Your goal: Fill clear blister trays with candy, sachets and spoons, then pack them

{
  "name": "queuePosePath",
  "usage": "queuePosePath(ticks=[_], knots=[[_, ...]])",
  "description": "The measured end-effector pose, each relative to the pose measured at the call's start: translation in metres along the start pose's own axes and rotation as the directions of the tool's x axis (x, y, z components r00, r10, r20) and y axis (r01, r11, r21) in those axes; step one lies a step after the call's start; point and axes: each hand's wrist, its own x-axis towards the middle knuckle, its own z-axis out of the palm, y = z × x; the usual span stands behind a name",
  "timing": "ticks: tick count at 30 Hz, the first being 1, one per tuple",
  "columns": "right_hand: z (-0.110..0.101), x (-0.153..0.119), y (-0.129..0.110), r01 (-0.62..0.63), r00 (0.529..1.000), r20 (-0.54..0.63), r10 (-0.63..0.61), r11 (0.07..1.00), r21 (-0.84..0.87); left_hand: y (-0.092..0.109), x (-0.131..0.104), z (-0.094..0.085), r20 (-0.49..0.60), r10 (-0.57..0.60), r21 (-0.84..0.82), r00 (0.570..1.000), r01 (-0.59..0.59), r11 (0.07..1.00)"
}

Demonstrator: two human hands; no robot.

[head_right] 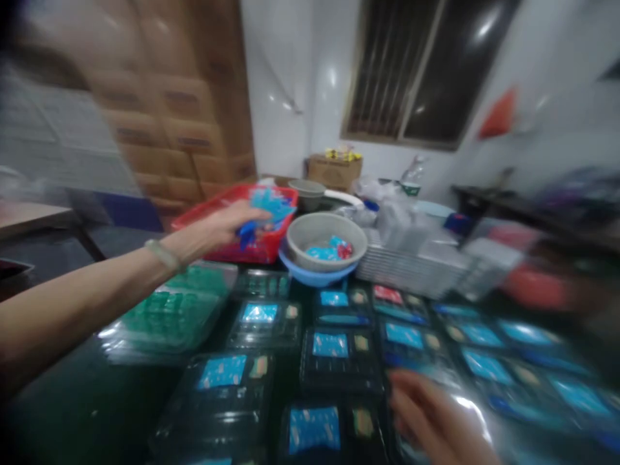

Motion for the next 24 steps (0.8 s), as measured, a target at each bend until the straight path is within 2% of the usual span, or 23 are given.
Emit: queuePosePath(ticks=[1, 2, 3, 6, 7, 8, 10, 12, 14, 16, 19, 22, 24], knots=[[0.012, 0.001, -0.013, -0.106, 0.981, 0.175, 0.080, 0.984, 0.143, -0.007, -0.023, 0.022, 0.136, -0.045, -0.032, 0.990, 0.050, 0.998], [0.026, 0.003, -0.024, -0.178, 0.964, 0.244, 0.103, 0.936, 0.305, -0.017, -0.048, 0.043, 0.318, -0.106, -0.091, 0.942, 0.141, 0.986], [0.041, 0.005, -0.032, -0.244, 0.944, 0.311, 0.111, 0.868, 0.433, -0.027, -0.072, 0.062, 0.447, -0.160, -0.109, 0.880, 0.230, 0.967], [0.077, 0.005, -0.033, -0.359, 0.899, 0.425, 0.103, 0.730, 0.582, -0.059, -0.133, 0.100, 0.674, -0.259, -0.071, 0.692, 0.409, 0.910], [0.084, 0.002, -0.028, -0.388, 0.887, 0.447, 0.112, 0.706, 0.593, -0.068, -0.146, 0.107, 0.697, -0.261, -0.078, 0.668, 0.433, 0.898], [0.087, -0.003, -0.023, -0.416, 0.875, 0.468, 0.124, 0.689, 0.594, -0.076, -0.155, 0.112, 0.694, -0.280, -0.073, 0.663, 0.453, 0.889], [0.085, -0.012, -0.013, -0.447, 0.854, 0.503, 0.136, 0.685, 0.574, -0.088, -0.161, 0.116, 0.648, -0.340, -0.078, 0.681, 0.504, 0.860], [0.073, -0.015, -0.007, -0.424, 0.847, 0.520, 0.112, 0.733, 0.532, -0.096, -0.158, 0.113, 0.594, -0.436, -0.092, 0.676, 0.596, 0.798], [0.058, -0.004, -0.005, -0.347, 0.859, 0.507, 0.072, 0.811, 0.471, -0.101, -0.152, 0.107, 0.562, -0.510, -0.151, 0.651, 0.687, 0.710], [0.042, 0.020, -0.001, -0.244, 0.896, 0.443, 0.037, 0.874, 0.420, -0.104, -0.146, 0.100, 0.503, -0.560, -0.233, 0.658, 0.727, 0.646], [0.027, 0.072, 0.011, -0.103, 0.956, 0.294, -0.008, 0.928, 0.357, -0.105, -0.144, 0.090, 0.427, -0.570, -0.327, 0.702, 0.707, 0.627], [0.020, 0.119, 0.022, -0.060, 0.976, 0.216, -0.010, 0.947, 0.315, -0.101, -0.150, 0.082, 0.415, -0.506, -0.383, 0.756, 0.650, 0.656], [0.018, 0.135, 0.022, -0.067, 0.977, 0.214, -0.003, 0.946, 0.317, -0.095, -0.155, 0.074, 0.404, -0.475, -0.405, 0.782, 0.619, 0.673]])
